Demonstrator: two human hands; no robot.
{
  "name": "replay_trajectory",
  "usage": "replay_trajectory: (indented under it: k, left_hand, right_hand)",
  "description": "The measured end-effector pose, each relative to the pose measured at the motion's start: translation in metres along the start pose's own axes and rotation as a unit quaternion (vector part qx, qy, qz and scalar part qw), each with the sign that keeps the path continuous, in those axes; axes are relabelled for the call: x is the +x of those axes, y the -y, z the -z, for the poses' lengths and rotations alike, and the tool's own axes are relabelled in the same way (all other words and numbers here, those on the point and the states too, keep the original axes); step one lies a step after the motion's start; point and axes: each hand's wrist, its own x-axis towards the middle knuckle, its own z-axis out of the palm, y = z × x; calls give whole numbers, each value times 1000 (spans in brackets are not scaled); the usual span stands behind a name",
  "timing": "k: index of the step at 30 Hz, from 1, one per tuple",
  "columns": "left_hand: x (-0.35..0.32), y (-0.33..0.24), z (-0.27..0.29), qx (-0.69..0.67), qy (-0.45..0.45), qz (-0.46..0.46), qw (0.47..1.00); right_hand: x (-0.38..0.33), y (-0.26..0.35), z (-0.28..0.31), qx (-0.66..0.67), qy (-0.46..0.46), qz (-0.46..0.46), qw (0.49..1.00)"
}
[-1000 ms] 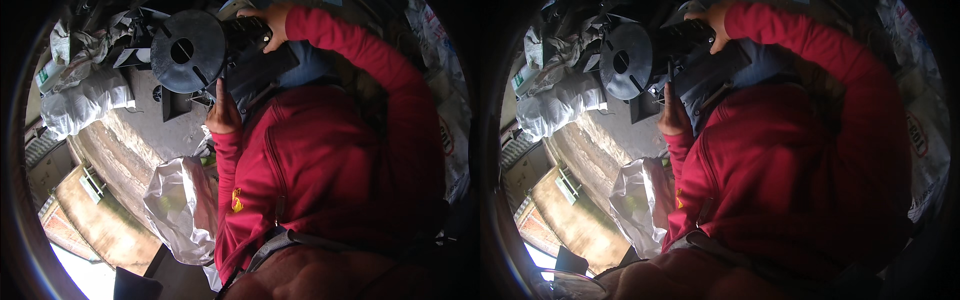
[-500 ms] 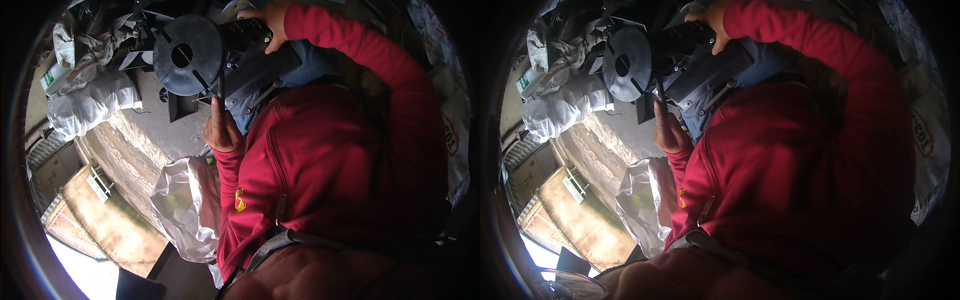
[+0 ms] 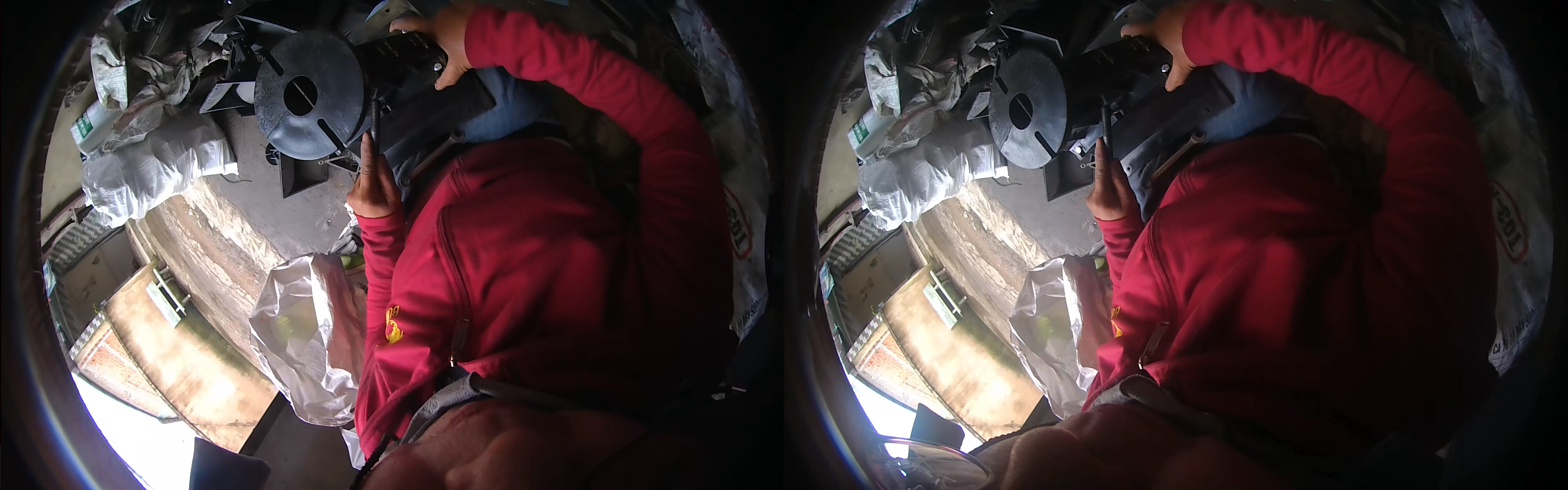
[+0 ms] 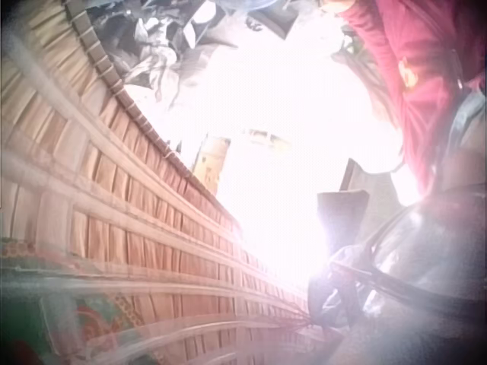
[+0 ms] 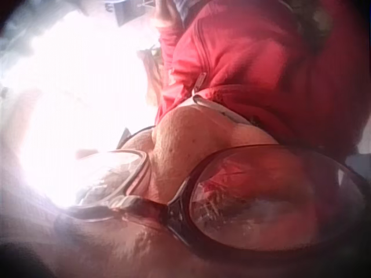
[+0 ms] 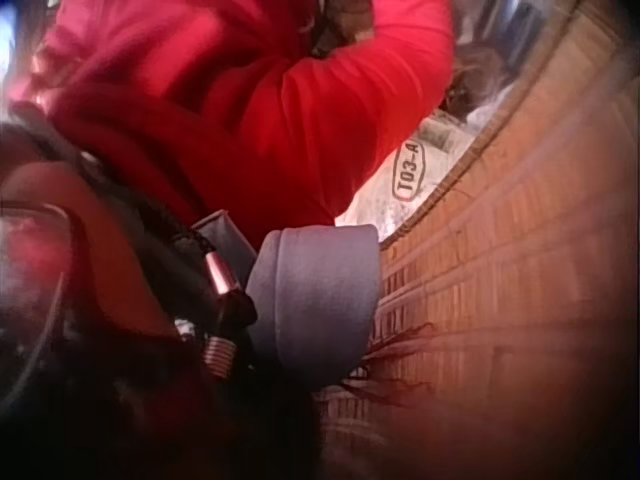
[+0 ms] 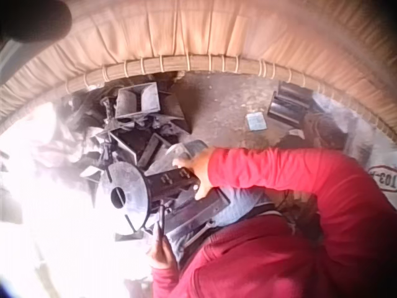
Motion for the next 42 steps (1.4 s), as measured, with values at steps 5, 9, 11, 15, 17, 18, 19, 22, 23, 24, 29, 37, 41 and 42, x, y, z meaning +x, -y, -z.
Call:
replay_trajectory:
  k: [5, 9, 11, 15, 17, 18, 19, 22, 23, 24, 29, 37, 41, 42]
  left_hand:
    - [11, -15, 23, -39, -66, -79, 994]
    - [10, -3, -2, 81, -17, -40, 996]
    - [12, -12, 13, 4, -22, -39, 999]
    - [18, -10, 9, 0, -55, -83, 995]
    - [9, -3, 7, 41, -31, -75, 996]
    - [6, -4, 8, 57, -12, -63, 996]
    - [5, -6, 8, 74, 8, -52, 996]
    - [9, -12, 18, -30, -116, -99, 988]
    - [8, -7, 14, 21, -60, -77, 995]
    - [11, -3, 9, 72, -8, -56, 996]
    - [11, -3, 4, -5, -54, -84, 995]
    - [10, 4, -6, 32, 41, 31, 998]
    - [4, -6, 3, -65, 79, -33, 994]
    - [8, -11, 7, -114, 98, -58, 987]
  right_hand:
    - [0, -5, -1, -2, -11, -4, 1000]
    - [0, 0, -4, 0, 6, -7, 1000]
    - [0, -1, 0, -2, 14, -15, 1000]
    - [1, -6, -4, 12, -7, 14, 1000]
    - [0, 3, 3, -5, 7, -2, 1000]
    - [0, 1, 2, -5, 2, -3, 1000]
    - [1, -2, -2, -4, -2, -4, 1000]
    - [-1, -4, 0, 16, -2, -3, 1000]
    - [-2, -3, 1, 26, -1, -2, 1000]
    - [-2, 0, 3, 14, 12, -10, 1000]
    - [-3, -6, -3, 32, -35, 20, 999]
    - [5, -10, -15, 42, -150, 121, 980]
    - [10, -10, -15, 26, 2, 6, 1000]
    - [7, -21, -26, 43, -78, 69, 994]
